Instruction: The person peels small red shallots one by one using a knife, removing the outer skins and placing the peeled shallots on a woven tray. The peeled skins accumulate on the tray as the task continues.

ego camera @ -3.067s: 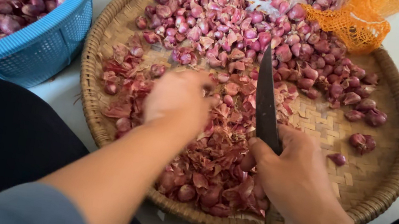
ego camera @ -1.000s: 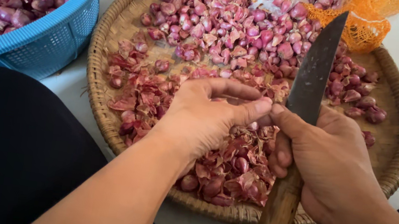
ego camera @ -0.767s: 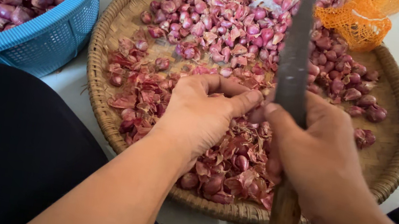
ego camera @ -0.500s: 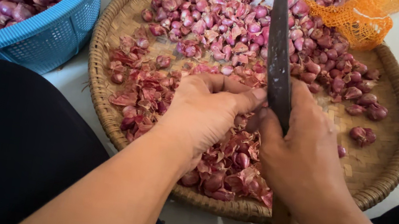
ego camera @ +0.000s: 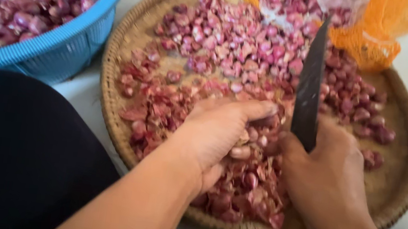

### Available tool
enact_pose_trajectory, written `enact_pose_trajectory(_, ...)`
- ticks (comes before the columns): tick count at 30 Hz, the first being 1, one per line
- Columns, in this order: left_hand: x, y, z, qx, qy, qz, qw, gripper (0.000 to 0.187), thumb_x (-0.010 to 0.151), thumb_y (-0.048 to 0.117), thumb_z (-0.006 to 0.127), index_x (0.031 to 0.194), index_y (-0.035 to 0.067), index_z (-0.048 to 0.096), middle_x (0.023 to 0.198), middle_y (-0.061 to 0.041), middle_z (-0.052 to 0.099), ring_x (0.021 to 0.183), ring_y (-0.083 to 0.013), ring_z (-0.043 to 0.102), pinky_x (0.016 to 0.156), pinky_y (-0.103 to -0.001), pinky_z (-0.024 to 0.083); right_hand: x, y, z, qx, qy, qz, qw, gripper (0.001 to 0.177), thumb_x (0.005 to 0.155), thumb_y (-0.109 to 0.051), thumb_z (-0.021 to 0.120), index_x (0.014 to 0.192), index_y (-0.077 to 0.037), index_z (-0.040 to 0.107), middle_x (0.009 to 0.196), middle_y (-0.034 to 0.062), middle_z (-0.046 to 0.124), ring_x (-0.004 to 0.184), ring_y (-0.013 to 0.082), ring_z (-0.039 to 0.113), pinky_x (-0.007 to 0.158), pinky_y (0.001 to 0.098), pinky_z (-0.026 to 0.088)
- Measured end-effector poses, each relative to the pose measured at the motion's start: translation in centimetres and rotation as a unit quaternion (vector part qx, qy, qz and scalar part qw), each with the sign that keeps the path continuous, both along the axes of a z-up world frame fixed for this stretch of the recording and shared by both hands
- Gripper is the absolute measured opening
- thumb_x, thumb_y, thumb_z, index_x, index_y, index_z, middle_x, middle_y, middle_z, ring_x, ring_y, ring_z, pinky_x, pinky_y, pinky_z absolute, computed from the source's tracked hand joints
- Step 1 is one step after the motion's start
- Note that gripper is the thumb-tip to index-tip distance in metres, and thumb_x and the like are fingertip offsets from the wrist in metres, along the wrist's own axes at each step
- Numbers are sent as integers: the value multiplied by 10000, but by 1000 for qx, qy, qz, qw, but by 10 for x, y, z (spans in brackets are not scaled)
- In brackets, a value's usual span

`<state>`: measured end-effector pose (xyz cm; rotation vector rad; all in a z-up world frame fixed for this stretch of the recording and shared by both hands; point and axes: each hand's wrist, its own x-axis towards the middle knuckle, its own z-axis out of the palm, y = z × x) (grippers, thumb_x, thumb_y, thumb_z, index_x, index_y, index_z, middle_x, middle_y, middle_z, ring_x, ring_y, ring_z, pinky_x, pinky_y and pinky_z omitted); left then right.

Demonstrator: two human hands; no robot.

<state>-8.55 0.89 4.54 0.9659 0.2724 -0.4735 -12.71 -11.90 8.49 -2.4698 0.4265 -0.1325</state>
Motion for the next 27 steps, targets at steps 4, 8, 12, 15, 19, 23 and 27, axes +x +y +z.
enact_pose_trajectory(4,6,2,-10,-93,53,46,993,160,920,182,629,840,43,634,613,7,509,490,-87,408,450,-272,353,5,10,11,2,114,-79,990,370,987,-365,731,852,-21,750,608,188,673,559,254,656,536,425,501)
enact_pose_trajectory(8,2,-7,-7,-177,107,114,972,222,966,262,550,836,89,600,626,-11,517,511,-127,448,508,-296,443,10,29,13,32,-4,-43,999,292,925,-277,758,835,0,756,605,140,666,548,182,550,500,399,435)
enact_pose_trajectory(12,1,-11,11,-193,192,222,936,259,947,300,572,791,100,629,599,-31,526,505,-167,471,480,-335,389,19,47,14,138,35,-100,985,219,903,-258,779,864,-43,766,595,108,665,520,184,563,487,364,428)
enact_pose_trajectory(15,4,12,26,-178,202,286,920,278,960,305,557,772,103,589,599,-59,511,484,-238,422,442,-405,310,35,68,15,284,60,-110,951,217,953,-230,781,919,-16,774,621,114,624,519,213,513,460,383,380)
enact_pose_trajectory(19,26,71,43,-183,163,339,908,277,956,322,555,845,75,613,679,-104,532,559,-290,433,504,-439,328,67,116,28,431,67,-1,900,202,946,-191,786,941,10,809,646,69,586,536,181,501,461,358,376)
enact_pose_trajectory(23,45,144,54,-109,101,430,890,282,906,329,589,882,53,641,779,-140,574,681,-313,496,609,-434,376,119,200,51,535,131,71,831,135,921,-125,646,981,-29,719,763,80,712,589,192,599,573,333,505)
enact_pose_trajectory(27,62,206,74,69,40,520,850,315,855,336,623,920,31,669,880,-175,617,802,-336,559,715,-430,425,159,255,56,614,278,147,724,212,982,-226,548,1101,-76,637,862,114,707,671,234,633,674,399,555)
